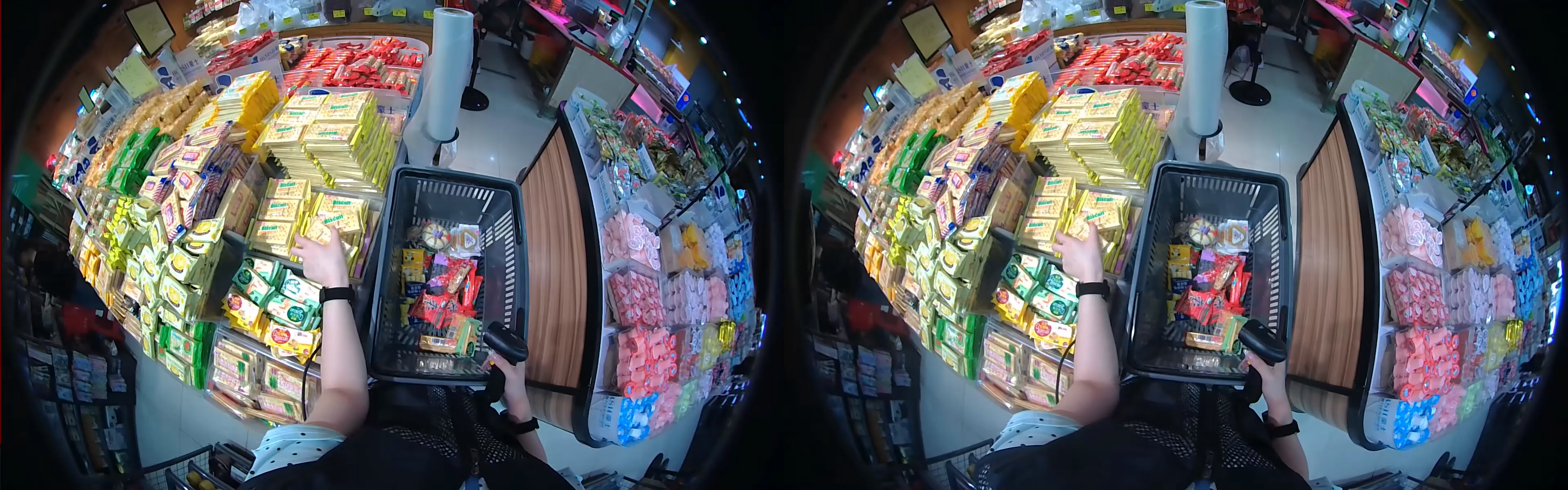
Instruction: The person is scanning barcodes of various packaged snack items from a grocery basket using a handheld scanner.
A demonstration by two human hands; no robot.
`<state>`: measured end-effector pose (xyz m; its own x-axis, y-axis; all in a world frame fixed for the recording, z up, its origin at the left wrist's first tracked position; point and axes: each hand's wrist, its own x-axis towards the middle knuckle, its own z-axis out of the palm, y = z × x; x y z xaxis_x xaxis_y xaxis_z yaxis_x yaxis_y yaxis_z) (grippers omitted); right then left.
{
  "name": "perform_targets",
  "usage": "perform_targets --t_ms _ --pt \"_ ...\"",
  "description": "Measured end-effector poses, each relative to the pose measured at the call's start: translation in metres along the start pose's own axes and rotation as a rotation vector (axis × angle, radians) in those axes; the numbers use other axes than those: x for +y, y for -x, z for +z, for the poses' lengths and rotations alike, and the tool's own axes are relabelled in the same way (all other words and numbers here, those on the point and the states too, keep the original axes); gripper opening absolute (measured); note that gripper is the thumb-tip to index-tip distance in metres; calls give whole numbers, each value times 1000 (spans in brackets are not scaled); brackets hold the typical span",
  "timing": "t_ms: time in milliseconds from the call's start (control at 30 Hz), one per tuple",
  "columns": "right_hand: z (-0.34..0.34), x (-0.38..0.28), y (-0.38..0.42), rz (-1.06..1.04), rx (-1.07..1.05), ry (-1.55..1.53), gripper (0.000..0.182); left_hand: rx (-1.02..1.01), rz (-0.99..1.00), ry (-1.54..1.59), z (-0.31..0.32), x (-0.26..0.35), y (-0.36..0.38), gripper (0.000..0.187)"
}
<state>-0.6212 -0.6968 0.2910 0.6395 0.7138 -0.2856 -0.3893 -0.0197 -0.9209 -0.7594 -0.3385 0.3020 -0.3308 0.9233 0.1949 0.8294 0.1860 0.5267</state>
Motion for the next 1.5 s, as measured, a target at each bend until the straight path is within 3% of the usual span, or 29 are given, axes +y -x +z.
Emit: perform_targets --t_ms 100,433,600,1067,1233,1500 --pt "2 -3 1 -2 -3 -42 24 8 -85 -76 14 -10 -5 79" --pt "-4 -4 -3 -30 28 42 27 -110 56 22 43 -3 -20 91" --pt "-4 -1 -5 -36 -3 28 29 -125 95 100 47 4 -37 74" --pt "-8 -3 -7 -17 -22 42 28 -67 75 -162 26 -12 -16 68" --pt "-3 -9 -5 12 -21 24 29 -248 32 -270 4 -5 -14 63" --pt "3 -12 0 2 21 41 25 -120 95 -153 31 -4 -17 59"
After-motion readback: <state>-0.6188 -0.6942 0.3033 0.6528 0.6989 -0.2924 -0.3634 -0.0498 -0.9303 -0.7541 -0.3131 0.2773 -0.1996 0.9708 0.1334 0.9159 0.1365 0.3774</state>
